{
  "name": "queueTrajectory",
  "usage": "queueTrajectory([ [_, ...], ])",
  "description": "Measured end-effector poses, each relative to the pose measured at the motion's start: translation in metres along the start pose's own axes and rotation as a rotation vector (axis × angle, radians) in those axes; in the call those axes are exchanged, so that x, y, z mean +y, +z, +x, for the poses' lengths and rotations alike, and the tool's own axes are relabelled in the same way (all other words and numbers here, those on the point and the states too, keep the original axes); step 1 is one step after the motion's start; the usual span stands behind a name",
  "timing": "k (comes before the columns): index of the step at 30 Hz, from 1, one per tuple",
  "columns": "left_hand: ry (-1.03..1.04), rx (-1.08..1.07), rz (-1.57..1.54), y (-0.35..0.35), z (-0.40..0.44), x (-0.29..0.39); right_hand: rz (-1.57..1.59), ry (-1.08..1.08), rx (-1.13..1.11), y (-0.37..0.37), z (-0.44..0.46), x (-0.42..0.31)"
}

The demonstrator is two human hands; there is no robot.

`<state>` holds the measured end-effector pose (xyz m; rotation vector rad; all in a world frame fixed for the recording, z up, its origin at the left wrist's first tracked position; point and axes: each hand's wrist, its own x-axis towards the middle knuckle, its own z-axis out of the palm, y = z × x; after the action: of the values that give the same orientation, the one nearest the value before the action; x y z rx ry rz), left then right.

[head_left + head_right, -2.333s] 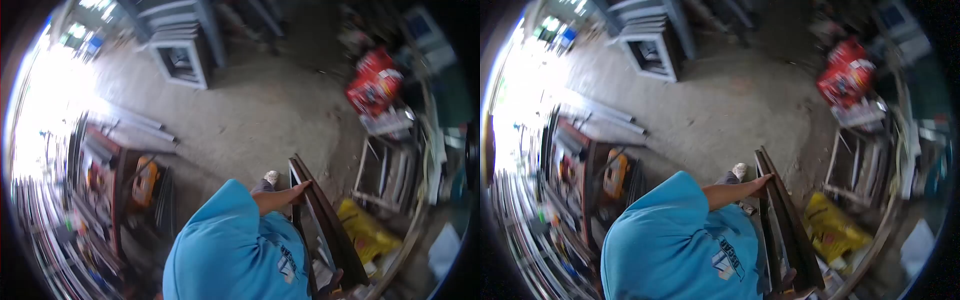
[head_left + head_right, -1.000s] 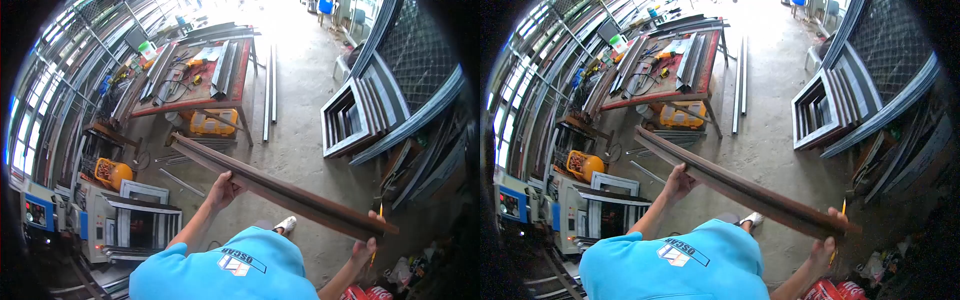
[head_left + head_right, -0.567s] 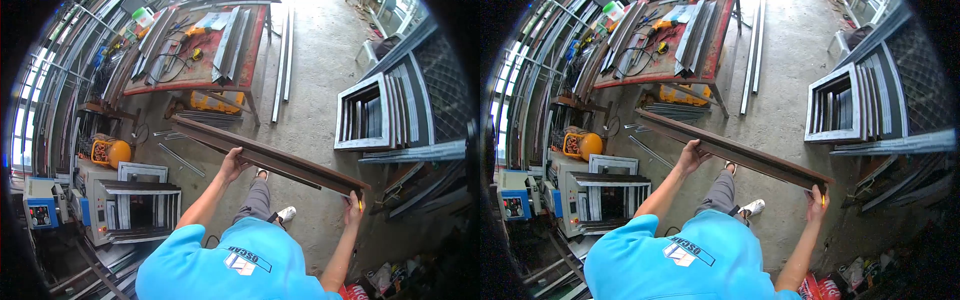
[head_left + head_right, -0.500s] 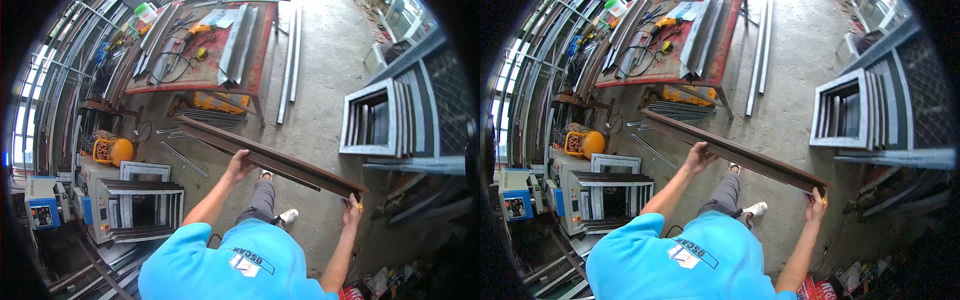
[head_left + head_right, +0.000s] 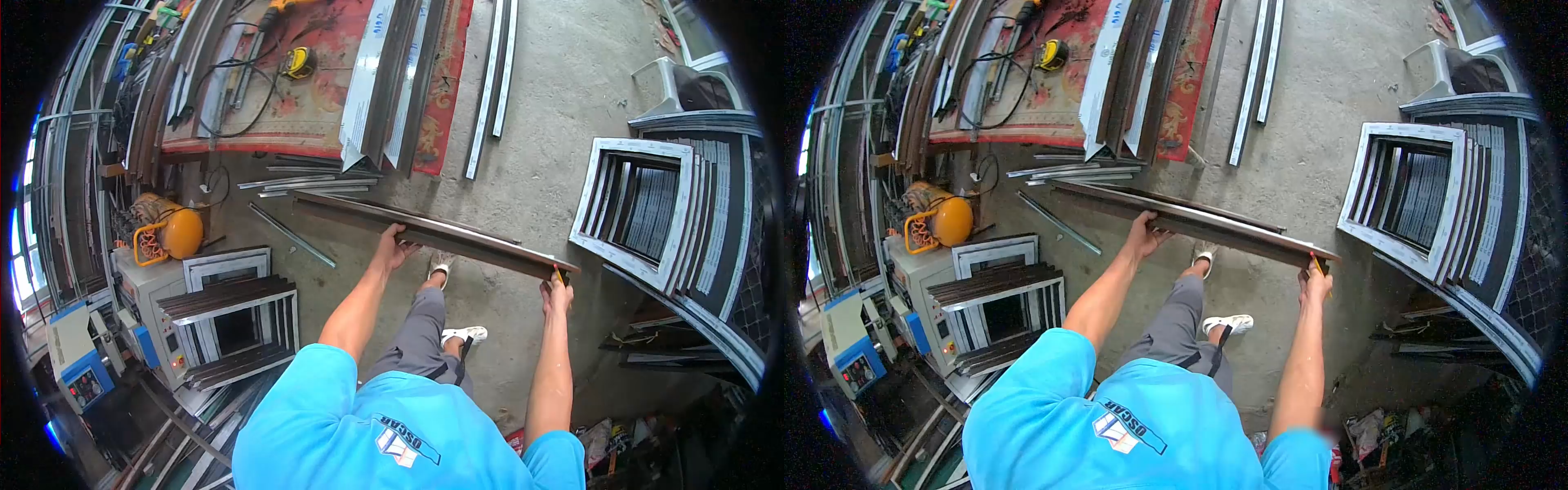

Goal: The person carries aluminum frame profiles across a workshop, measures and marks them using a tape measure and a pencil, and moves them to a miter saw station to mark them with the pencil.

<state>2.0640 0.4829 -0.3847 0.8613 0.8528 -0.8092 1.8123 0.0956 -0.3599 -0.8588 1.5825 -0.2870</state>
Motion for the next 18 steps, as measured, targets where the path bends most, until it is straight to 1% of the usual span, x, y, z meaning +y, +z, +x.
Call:
queueTrajectory([
  [3, -0.005, 0.013, -0.043, -0.007, 0.04, 0.0, -0.169, 0.0, 0.026, 0.026, 0.012, -0.011],
  [5, -0.006, -0.023, -0.064, -0.006, 0.054, 0.002, -0.192, 0.033, 0.048, 0.033, 0.02, -0.012],
  [8, 0.002, 0.02, -0.042, 0.008, 0.067, 0.008, -0.149, 0.066, -0.008, 0.03, 0.025, 0.002],
  [9, -0.008, 0.023, -0.051, 0.011, 0.074, 0.008, -0.146, 0.052, -0.103, 0.022, 0.026, 0.012],
  [11, -0.029, 0.028, -0.065, 0.017, 0.093, 0.003, -0.153, 0.029, -0.177, 0.022, 0.003, 0.019],
  [13, -0.008, -0.014, -0.11, 0.031, 0.106, -0.003, -0.265, 0.083, -0.235, 0.02, -0.023, 0.023],
  [15, 0.011, -0.028, -0.133, 0.043, 0.113, 0.0, -0.392, 0.112, -0.32, 0.002, -0.028, 0.048],
  [16, -0.019, -0.051, -0.095, 0.041, 0.124, 0.004, -0.427, 0.126, -0.361, -0.011, -0.032, 0.061],
  [18, -0.007, -0.08, -0.075, 0.049, 0.133, 0.011, -0.489, 0.149, -0.455, -0.033, -0.037, 0.09],
])
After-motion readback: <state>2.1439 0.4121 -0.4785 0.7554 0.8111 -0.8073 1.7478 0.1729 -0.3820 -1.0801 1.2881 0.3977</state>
